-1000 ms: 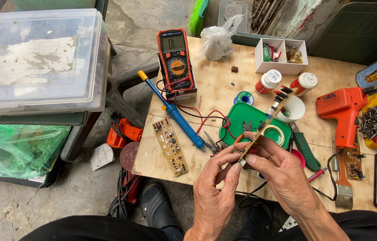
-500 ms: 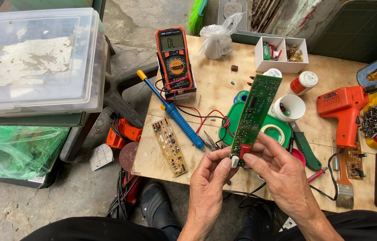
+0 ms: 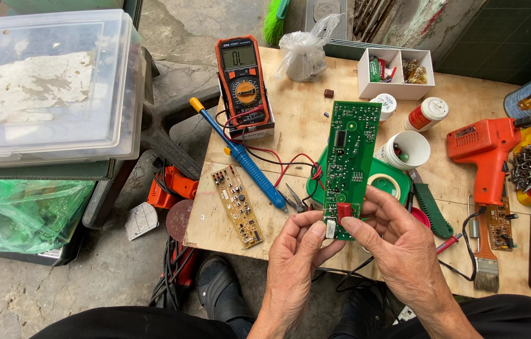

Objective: The person scrapes a green circuit board with a small metal tool, then uses a multimeter to test points on the board. They flip the board over to view the other side, place it on the table, and later pick up a second circuit board to compare. Finally, they open a plastic container and handle a green lid.

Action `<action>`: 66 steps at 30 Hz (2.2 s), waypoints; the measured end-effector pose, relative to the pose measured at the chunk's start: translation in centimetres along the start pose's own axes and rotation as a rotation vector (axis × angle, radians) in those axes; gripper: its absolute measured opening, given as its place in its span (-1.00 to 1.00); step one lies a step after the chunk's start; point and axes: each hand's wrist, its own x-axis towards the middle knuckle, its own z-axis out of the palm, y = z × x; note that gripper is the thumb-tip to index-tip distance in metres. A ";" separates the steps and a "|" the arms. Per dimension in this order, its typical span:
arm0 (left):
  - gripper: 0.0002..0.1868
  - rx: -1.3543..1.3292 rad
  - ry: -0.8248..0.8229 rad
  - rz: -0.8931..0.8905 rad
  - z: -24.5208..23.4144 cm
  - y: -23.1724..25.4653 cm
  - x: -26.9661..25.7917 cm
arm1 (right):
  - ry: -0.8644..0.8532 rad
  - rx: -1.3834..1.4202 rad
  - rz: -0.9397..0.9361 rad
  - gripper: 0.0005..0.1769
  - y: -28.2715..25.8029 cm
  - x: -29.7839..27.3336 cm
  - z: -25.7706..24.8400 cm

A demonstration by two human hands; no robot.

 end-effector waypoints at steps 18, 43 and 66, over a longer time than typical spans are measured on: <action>-0.67 0.014 0.033 -0.064 0.4 0.5 -0.2 | -0.015 -0.039 -0.031 -0.34 -0.6 -0.2 0.1; -0.71 -0.004 -0.008 0.037 -0.8 -1.4 0.0 | 0.079 -0.113 0.126 -0.32 -1.6 -0.5 1.3; -0.70 -0.036 0.123 -0.012 -3.8 -0.3 -0.5 | -0.038 -0.151 0.137 -0.40 -0.8 0.3 4.3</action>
